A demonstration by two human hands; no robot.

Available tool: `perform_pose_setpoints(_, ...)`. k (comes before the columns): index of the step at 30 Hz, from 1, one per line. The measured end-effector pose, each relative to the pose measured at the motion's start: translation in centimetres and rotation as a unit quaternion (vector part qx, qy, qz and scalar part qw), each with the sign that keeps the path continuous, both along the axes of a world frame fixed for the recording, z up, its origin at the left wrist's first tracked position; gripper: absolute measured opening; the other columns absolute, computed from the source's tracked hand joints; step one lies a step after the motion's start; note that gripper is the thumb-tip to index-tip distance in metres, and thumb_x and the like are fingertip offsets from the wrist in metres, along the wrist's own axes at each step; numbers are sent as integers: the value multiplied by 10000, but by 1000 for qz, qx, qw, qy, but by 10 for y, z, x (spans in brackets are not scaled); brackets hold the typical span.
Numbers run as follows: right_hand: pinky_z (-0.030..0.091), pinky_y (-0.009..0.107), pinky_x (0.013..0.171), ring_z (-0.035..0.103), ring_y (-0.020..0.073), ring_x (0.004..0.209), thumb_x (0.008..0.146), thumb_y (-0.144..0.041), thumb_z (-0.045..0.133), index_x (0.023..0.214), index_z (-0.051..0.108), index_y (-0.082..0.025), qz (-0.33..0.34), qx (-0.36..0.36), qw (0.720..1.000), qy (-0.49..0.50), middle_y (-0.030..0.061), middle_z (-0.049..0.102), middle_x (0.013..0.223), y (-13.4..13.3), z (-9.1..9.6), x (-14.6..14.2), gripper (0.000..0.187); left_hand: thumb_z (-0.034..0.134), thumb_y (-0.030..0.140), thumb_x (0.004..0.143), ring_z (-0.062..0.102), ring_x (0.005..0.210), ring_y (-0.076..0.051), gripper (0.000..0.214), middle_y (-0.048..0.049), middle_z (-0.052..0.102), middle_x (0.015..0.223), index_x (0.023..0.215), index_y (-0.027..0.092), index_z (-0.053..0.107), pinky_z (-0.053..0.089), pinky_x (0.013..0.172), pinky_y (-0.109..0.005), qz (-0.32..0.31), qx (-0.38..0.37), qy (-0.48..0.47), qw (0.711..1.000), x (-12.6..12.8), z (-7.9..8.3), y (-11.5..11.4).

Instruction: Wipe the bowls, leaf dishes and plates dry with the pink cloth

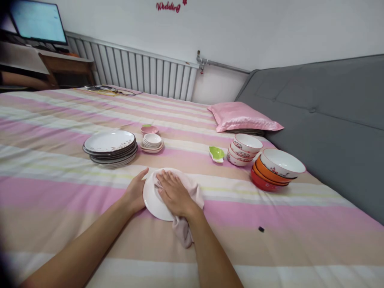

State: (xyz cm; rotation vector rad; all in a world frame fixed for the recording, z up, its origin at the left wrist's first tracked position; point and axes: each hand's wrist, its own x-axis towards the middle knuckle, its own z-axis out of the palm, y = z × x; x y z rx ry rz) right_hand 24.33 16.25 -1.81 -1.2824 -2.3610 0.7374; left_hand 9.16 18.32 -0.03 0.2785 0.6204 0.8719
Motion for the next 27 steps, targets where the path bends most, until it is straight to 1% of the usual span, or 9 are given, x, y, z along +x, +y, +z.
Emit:
perform_pose_setpoints(3, -2, 406, 1183, -21, 146, 1433, 965, -365, 262, 1479, 137, -198, 50, -16, 999, -5, 11, 49, 1556, -2, 6, -1, 555, 334, 365, 921, 669, 926, -295, 533, -194, 701, 976, 1245, -22, 504, 441, 938, -426, -5, -2, -2, 1000, 0, 0, 0)
perform_pose_setpoints(8, -80, 388, 1162, -110, 136, 1420, 952, -406, 349, 1475, 107, -171, 125, -70, 989, -29, 47, -45, 1549, -7, 22, 2, 623, 294, 406, 926, 656, 952, -314, 585, -218, 683, 1016, 1255, -37, 487, 428, 948, -457, -33, -6, -2, 999, -1, 2, -1)
perform_pose_setpoints(10, -95, 381, 1154, -121, 140, 1417, 943, -444, 373, 1469, 148, -188, 147, -93, 985, -20, 42, -32, 1549, -9, 28, 7, 627, 295, 407, 925, 656, 954, -314, 586, -219, 678, 1034, 1271, -30, 473, 425, 950, -461, -34, -8, 5, 999, -1, 3, -1)
perform_pose_setpoints(13, -77, 388, 1151, -80, 152, 1422, 934, -472, 384, 1431, 276, -272, 172, -119, 978, 11, -9, 34, 1545, -11, 35, 17, 546, 323, 398, 915, 656, 951, -316, 577, -217, 671, 1063, 1298, -15, 450, 425, 948, -467, -34, -5, 3, 999, -2, 3, -1)
perform_pose_setpoints(15, -30, 418, 1153, -36, 178, 1426, 914, -483, 428, 1378, 374, -328, 172, -128, 976, 31, -39, 82, 1536, -11, 38, 24, 492, 343, 396, 906, 655, 953, -320, 577, -215, 668, 1075, 1308, -7, 442, 425, 949, -473, -39, 0, -10, 999, -2, 2, -1)
perform_pose_setpoints(17, 31, 463, 1149, 16, 214, 1426, 880, -472, 503, 1311, 473, -346, 162, -132, 977, 46, -42, 160, 1520, -12, 38, 31, 450, 354, 392, 901, 655, 954, -322, 574, -212, 671, 1070, 1306, -5, 444, 425, 950, -476, -41, 3, -15, 999, -3, 2, -2)
perform_pose_setpoints(22, 206, 505, 1112, 183, 266, 1404, 786, -352, 644, 1105, 667, -302, 121, -132, 981, 76, -5, 413, 1418, -10, 34, 49, 324, 392, 377, 890, 655, 953, -323, 569, -208, 681, 1047, 1298, -16, 450, 429, 954, -458, -15, 11, -4, 1000, -3, 1, -2)
perform_pose_setpoints(25, 223, 481, 1114, 225, 254, 1395, 761, -261, 636, 1060, 694, -286, 91, -129, 984, 84, -2, 443, 1401, -9, 32, 58, 306, 378, 379, 896, 651, 969, -319, 575, -207, 683, 1046, 1301, -24, 444, 414, 977, -445, -4, 6, 6, 1000, -2, 2, -3)
perform_pose_setpoints(27, 221, 459, 1121, 235, 239, 1393, 768, -220, 604, 1113, 669, -277, 73, -130, 984, 93, 5, 406, 1429, -8, 31, 62, 355, 367, 386, 898, 644, 992, -321, 581, -207, 682, 1049, 1304, -23, 441, 400, 993, -447, -7, 4, 13, 1000, -2, 3, -2)
